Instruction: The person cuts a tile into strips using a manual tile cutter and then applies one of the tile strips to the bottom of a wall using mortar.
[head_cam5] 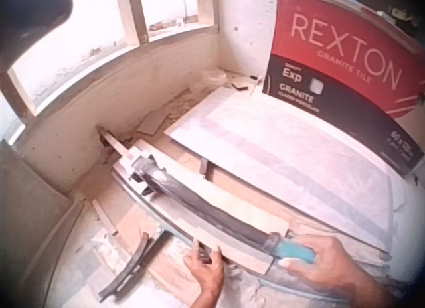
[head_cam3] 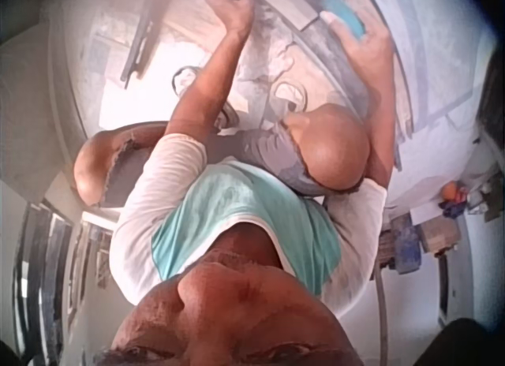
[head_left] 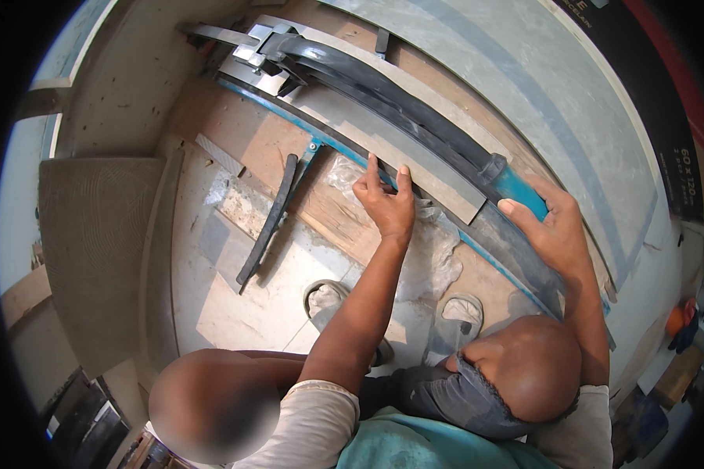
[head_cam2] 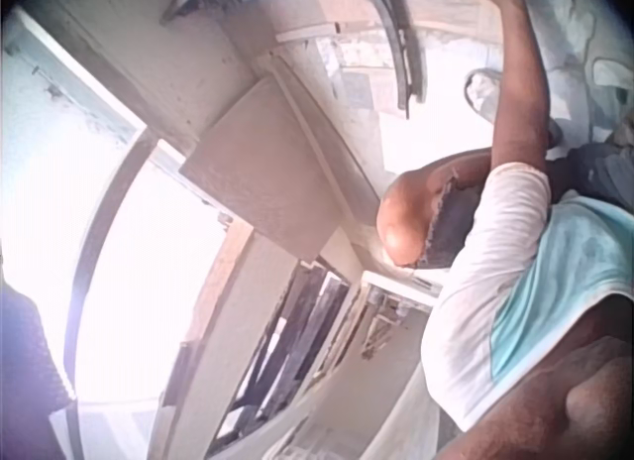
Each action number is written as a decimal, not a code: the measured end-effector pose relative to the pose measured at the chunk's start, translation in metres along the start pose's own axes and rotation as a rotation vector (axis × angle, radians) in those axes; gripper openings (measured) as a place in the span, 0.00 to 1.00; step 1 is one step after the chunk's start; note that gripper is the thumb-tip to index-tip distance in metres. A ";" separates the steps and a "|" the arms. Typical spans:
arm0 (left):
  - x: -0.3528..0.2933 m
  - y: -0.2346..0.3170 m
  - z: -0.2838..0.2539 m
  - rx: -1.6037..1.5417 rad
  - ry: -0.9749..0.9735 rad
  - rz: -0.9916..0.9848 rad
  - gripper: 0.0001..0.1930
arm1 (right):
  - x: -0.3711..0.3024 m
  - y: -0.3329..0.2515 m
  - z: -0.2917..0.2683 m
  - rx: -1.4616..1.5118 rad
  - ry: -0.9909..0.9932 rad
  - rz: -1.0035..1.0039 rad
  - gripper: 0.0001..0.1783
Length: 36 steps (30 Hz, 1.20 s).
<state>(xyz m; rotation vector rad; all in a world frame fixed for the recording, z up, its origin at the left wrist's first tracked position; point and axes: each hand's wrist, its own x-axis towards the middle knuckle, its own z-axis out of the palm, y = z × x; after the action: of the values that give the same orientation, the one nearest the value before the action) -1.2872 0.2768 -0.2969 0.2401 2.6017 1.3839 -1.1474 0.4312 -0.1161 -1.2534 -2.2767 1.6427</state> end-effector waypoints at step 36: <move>-0.002 -0.001 -0.003 -0.045 -0.003 -0.002 0.33 | 0.048 -0.040 0.041 -0.108 0.037 -0.189 0.14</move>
<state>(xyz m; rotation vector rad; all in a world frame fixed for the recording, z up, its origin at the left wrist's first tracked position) -1.2864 0.2738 -0.2958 0.2333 2.5640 1.4386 -1.2221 0.4270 -0.1192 -1.0407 -2.4063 1.4402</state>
